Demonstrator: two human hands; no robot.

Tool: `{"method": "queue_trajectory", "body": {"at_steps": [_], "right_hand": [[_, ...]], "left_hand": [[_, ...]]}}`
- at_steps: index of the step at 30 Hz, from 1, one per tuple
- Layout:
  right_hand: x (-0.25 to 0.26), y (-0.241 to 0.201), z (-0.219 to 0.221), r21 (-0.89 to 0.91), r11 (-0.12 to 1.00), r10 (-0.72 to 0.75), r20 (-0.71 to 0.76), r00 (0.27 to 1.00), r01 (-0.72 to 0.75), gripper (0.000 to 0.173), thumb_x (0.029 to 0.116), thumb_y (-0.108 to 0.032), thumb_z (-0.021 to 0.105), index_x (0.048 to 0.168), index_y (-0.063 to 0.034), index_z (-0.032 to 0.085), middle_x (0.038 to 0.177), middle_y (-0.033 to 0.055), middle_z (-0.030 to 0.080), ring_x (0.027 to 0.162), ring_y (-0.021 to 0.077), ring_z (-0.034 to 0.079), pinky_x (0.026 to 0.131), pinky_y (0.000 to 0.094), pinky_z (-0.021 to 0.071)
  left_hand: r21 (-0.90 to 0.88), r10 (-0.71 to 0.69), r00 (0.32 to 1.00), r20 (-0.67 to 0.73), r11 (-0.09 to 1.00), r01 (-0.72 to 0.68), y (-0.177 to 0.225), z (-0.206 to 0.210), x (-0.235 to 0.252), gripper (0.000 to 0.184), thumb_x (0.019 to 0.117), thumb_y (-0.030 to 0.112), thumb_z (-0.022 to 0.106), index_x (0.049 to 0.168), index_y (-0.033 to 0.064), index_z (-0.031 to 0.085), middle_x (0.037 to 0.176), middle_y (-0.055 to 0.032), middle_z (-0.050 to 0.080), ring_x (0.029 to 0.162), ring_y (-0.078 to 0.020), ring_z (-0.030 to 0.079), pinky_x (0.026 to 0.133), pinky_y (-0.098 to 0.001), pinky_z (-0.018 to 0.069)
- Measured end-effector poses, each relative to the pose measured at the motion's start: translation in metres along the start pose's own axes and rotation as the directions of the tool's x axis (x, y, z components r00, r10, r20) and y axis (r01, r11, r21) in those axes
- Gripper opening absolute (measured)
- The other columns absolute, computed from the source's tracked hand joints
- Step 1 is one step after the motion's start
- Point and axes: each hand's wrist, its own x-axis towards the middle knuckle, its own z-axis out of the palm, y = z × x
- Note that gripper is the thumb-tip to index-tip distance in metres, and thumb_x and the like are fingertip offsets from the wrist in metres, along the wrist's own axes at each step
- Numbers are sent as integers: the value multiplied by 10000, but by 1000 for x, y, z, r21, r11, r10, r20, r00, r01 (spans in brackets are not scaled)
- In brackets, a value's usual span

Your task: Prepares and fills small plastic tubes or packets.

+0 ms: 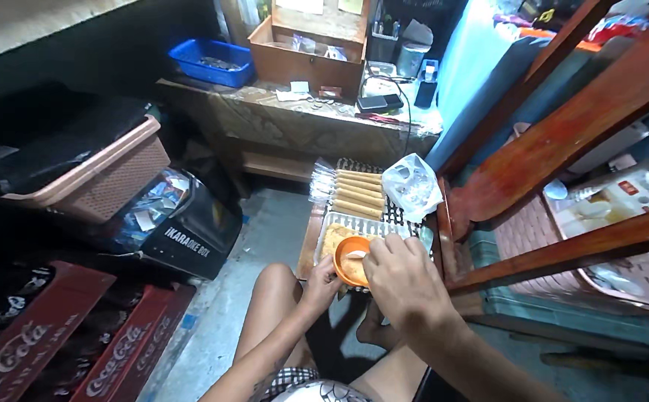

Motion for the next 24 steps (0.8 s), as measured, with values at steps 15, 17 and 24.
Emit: {"method": "queue_trajectory", "body": {"at_steps": [15,17,24], "right_hand": [[-49,67,118,266,688,479,531,698,-675,327,988,47,518,1263,12,692,1318,287,599,1279,480,525,1059,601,423],[-45,66,98,397,657,543,341,767,-641,355,956,63,564,1282,3,690,1307,307,607,1245,509,551,1031,631,440],[-35,65,20,704,643,656,-302,692,-302,338,1007,-97,534,1311,-9,652,1155,174,652,983,200,654,824,331,556]], "left_hand": [[-71,121,990,65,991,-117,49,-8,13,158,873,97,725,957,-34,750,1007,-37,678,988,45,600,913,-131,482],[-103,143,988,56,985,-136,68,-8,20,162,860,92,738,968,-28,746,1009,-9,678,985,59,603,913,-130,491],[-232,4,998,62,973,10,133,-8,55,173,835,38,773,1002,59,733,1019,32,690,965,-3,639,881,-215,539]]}}
